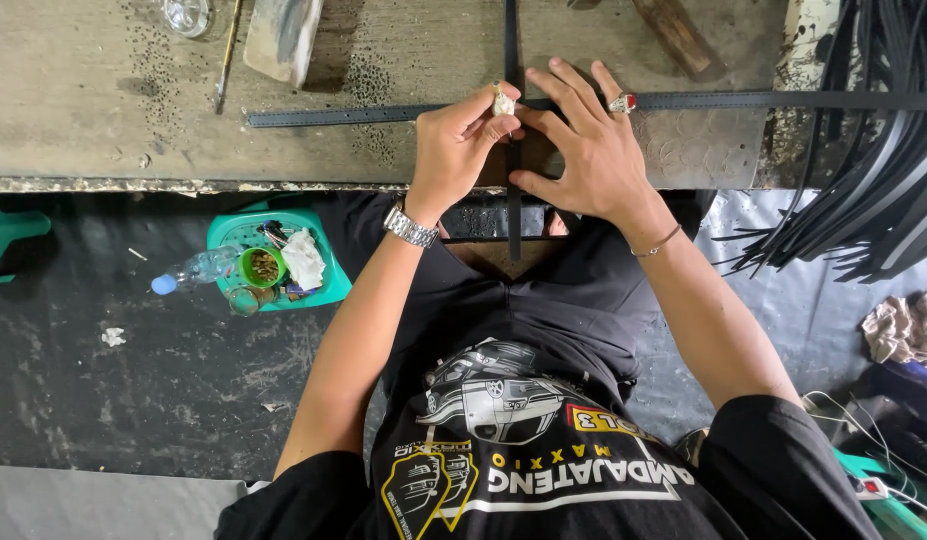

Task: Applying adhesive to leather straps and securing them using a hammer on a workbench.

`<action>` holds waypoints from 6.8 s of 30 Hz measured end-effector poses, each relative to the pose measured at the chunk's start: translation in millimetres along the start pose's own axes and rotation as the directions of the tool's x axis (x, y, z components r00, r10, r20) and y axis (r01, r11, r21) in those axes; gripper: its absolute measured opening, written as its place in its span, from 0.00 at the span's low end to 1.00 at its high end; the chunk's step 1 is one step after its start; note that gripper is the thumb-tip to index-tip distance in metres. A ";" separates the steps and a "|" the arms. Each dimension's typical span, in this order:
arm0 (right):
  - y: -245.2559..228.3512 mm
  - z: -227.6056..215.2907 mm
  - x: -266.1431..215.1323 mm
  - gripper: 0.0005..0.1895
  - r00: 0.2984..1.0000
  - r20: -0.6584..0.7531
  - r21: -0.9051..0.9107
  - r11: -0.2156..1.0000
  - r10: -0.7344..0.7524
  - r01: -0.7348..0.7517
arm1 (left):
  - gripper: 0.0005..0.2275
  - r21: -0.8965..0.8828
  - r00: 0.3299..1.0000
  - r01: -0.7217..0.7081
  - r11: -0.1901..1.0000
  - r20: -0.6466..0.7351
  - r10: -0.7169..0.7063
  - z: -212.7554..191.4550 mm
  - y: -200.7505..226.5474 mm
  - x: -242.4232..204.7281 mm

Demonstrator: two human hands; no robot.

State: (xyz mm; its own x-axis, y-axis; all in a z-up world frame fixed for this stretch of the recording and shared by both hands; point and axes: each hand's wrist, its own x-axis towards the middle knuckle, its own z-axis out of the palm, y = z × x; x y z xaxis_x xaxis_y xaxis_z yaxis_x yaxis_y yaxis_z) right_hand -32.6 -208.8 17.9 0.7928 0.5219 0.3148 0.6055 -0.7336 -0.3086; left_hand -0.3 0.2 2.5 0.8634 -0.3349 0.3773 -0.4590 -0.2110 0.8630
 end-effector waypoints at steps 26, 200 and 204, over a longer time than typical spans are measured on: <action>82.9 -10.6 -4.0 0.20 0.883 -0.285 -0.363 0.811 0.372 -0.459 | 0.09 0.018 0.972 -0.235 0.972 0.028 0.235 9.2 -15.3 -13.9; -10.1 7.5 -3.4 0.28 0.998 -0.062 0.002 1.000 -0.017 0.017 | 0.17 -0.176 0.940 0.181 0.967 -0.260 -0.223 4.7 -3.5 1.2; -2.1 21.7 -7.1 0.24 0.990 -0.138 0.003 1.000 -0.023 0.023 | 0.12 -0.317 0.953 0.109 0.942 -0.237 -0.190 10.5 -8.7 -4.2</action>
State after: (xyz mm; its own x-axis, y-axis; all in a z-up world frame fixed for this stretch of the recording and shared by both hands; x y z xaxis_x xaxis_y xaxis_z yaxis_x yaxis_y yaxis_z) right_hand -38.0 -201.5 -3.1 0.7616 0.4732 0.4428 0.6239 -0.7200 -0.3038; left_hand -2.1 -6.1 -10.2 0.9594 -0.0611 0.2753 -0.2721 0.0562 0.9606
